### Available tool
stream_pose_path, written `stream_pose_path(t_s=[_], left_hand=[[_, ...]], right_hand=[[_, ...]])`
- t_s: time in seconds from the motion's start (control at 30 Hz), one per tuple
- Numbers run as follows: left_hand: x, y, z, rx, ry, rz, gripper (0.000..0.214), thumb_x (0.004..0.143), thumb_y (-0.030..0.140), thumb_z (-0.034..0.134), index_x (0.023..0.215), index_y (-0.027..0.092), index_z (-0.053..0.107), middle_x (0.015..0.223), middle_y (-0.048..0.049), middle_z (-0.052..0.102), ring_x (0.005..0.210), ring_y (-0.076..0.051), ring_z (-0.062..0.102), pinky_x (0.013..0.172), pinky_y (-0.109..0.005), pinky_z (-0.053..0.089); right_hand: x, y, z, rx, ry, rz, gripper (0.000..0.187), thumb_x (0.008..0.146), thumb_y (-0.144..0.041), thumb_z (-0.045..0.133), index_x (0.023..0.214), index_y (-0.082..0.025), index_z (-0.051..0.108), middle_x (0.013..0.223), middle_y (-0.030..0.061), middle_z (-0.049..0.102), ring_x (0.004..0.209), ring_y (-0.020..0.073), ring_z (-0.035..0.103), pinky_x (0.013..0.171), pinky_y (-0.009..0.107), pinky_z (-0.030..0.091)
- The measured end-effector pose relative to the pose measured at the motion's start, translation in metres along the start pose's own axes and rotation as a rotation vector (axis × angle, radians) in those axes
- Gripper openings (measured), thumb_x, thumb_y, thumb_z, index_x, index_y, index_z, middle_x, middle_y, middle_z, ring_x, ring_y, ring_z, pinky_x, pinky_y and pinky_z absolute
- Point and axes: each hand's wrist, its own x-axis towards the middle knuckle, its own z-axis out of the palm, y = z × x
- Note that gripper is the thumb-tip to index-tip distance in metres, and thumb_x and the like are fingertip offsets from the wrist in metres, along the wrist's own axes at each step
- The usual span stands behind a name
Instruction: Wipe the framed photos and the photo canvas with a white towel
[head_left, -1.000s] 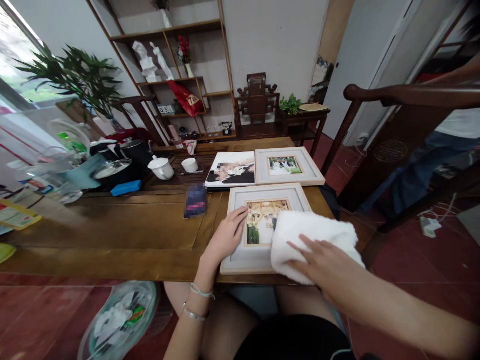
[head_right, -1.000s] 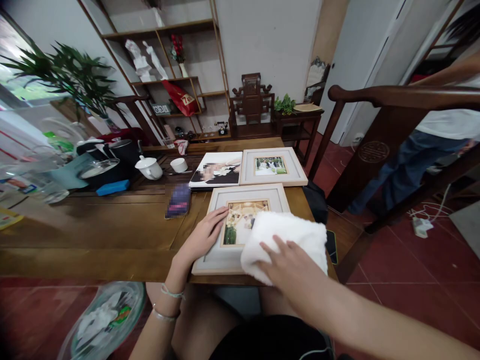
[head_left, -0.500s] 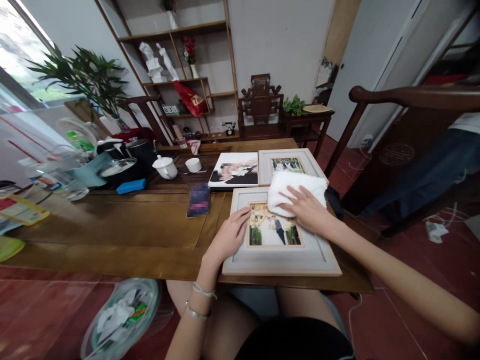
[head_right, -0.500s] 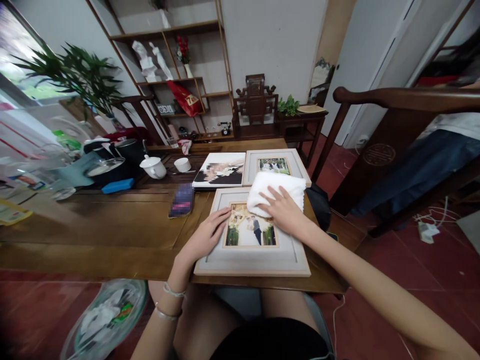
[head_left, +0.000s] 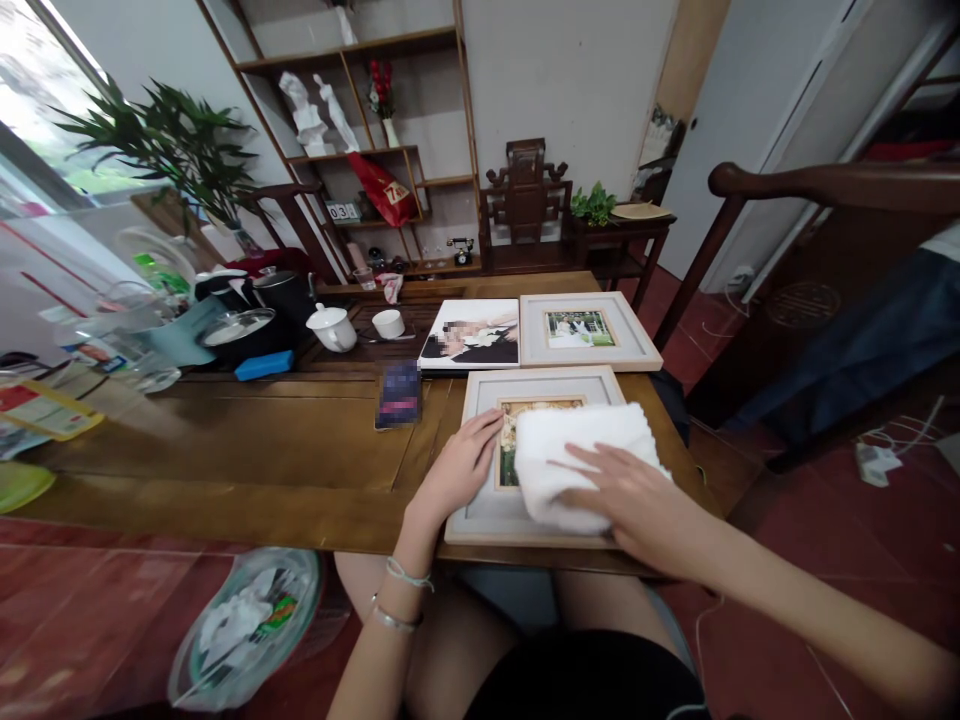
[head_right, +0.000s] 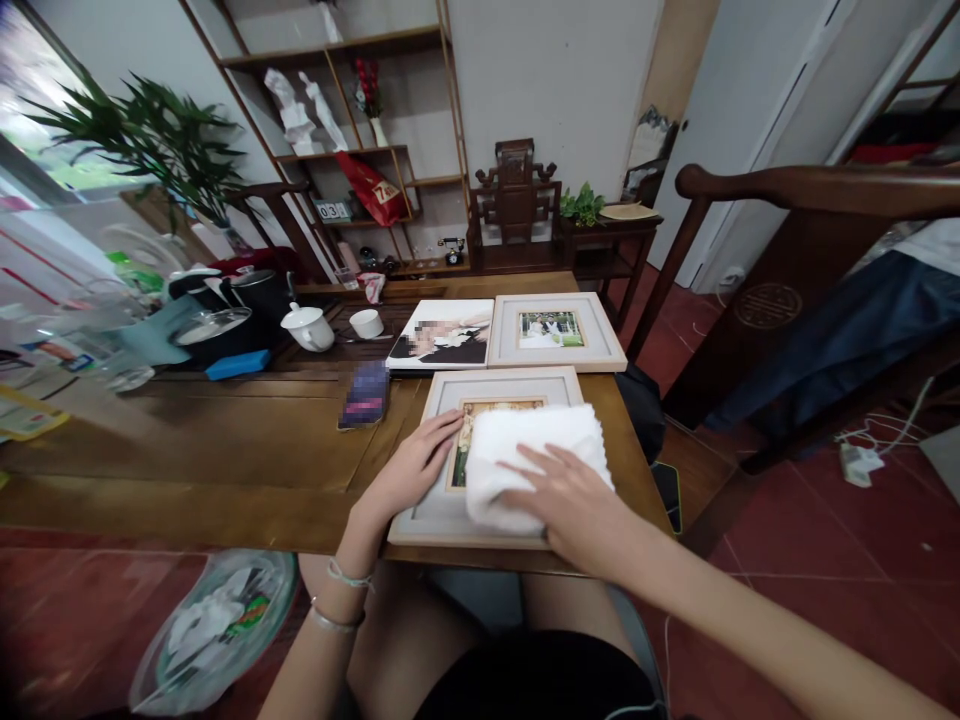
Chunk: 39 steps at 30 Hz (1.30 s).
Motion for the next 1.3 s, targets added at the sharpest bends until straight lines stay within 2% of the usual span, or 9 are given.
stream_pose_path(t_s=[0.13,0.23,0.37,0.57,0.67,0.9,1.03,1.13,1.3], left_hand=[[0.000,0.001,-0.001,-0.003,-0.002,-0.006,0.038,0.097,0.022,0.036,0.130,0.020,0.054,0.140,-0.0081,0.051,0.131,-0.021,0.045,0.113,-0.044,0.036],[-0.001,0.002,-0.002,0.003,-0.012,-0.025,0.038,0.097,0.022,0.035,0.130,0.018,0.054,0.140,-0.0084,0.050,0.132,-0.021,0.044,0.113,-0.044,0.036],[0.000,0.003,-0.001,0.002,0.001,-0.022,0.037,0.097,0.022,0.036,0.129,0.019,0.054,0.140,-0.0086,0.050,0.132,-0.021,0.044,0.113,-0.044,0.036],[0.000,0.004,-0.002,0.003,-0.006,-0.022,0.038,0.096,0.021,0.037,0.131,0.019,0.053,0.140,-0.0083,0.051,0.132,-0.021,0.044,0.113,-0.044,0.036],[0.000,0.005,-0.003,0.003,-0.013,-0.020,0.038,0.096,0.021,0.036,0.131,0.020,0.053,0.140,-0.0074,0.051,0.132,-0.021,0.044,0.113,-0.043,0.036],[0.000,0.001,-0.001,0.003,-0.010,-0.002,0.038,0.097,0.022,0.035,0.130,0.020,0.053,0.140,-0.0072,0.050,0.133,-0.021,0.043,0.113,-0.044,0.036],[0.000,-0.001,0.001,0.003,-0.003,0.006,0.037,0.097,0.023,0.036,0.130,0.020,0.054,0.140,-0.0078,0.051,0.131,-0.021,0.045,0.113,-0.043,0.037],[0.000,-0.001,0.001,0.002,0.004,0.013,0.037,0.097,0.022,0.035,0.130,0.021,0.053,0.140,-0.0069,0.050,0.131,-0.020,0.045,0.113,-0.042,0.036],[0.000,0.003,-0.001,0.015,-0.019,-0.015,0.038,0.097,0.021,0.035,0.130,0.019,0.053,0.140,-0.0080,0.050,0.133,-0.021,0.043,0.114,-0.042,0.035]], right_hand=[[0.030,0.055,0.005,-0.194,0.116,0.134,0.069,0.061,0.004,0.046,0.123,-0.024,0.060,0.143,0.0061,0.048,0.137,0.0276,0.032,0.111,0.053,0.023],[0.048,0.069,0.005,-0.293,0.120,0.153,0.068,0.065,0.006,0.045,0.124,-0.024,0.059,0.143,0.0069,0.048,0.136,0.0324,0.033,0.108,0.059,0.025],[0.044,0.045,0.003,-0.250,0.012,0.065,0.072,0.067,0.011,0.040,0.129,-0.022,0.055,0.148,0.0105,0.039,0.138,0.0351,0.028,0.104,0.062,0.029],[-0.014,-0.027,-0.013,0.103,-0.149,-0.120,0.083,0.059,0.005,0.045,0.134,-0.031,0.049,0.151,0.0030,0.036,0.139,0.0282,0.028,0.105,0.048,0.035],[-0.025,-0.040,-0.021,0.137,-0.121,-0.108,0.073,0.062,0.001,0.047,0.126,-0.034,0.056,0.142,0.0019,0.049,0.133,0.0255,0.039,0.101,0.044,0.040],[0.021,0.039,-0.025,-0.347,0.009,0.269,0.052,0.066,0.004,0.047,0.104,-0.022,0.071,0.100,0.0112,0.073,0.109,0.0296,0.060,0.085,0.043,0.046],[0.037,0.072,-0.013,-0.487,0.094,0.273,0.056,0.070,0.004,0.044,0.117,-0.018,0.065,0.129,0.0133,0.060,0.121,0.0343,0.049,0.089,0.048,0.043],[0.037,0.050,-0.005,-0.412,0.013,0.212,0.058,0.069,0.004,0.045,0.122,-0.015,0.062,0.137,0.0154,0.053,0.127,0.0384,0.043,0.095,0.054,0.038],[0.012,-0.031,-0.018,-0.069,-0.131,-0.028,0.059,0.069,-0.002,0.050,0.123,-0.024,0.060,0.136,0.0097,0.055,0.124,0.0330,0.048,0.093,0.047,0.044]])
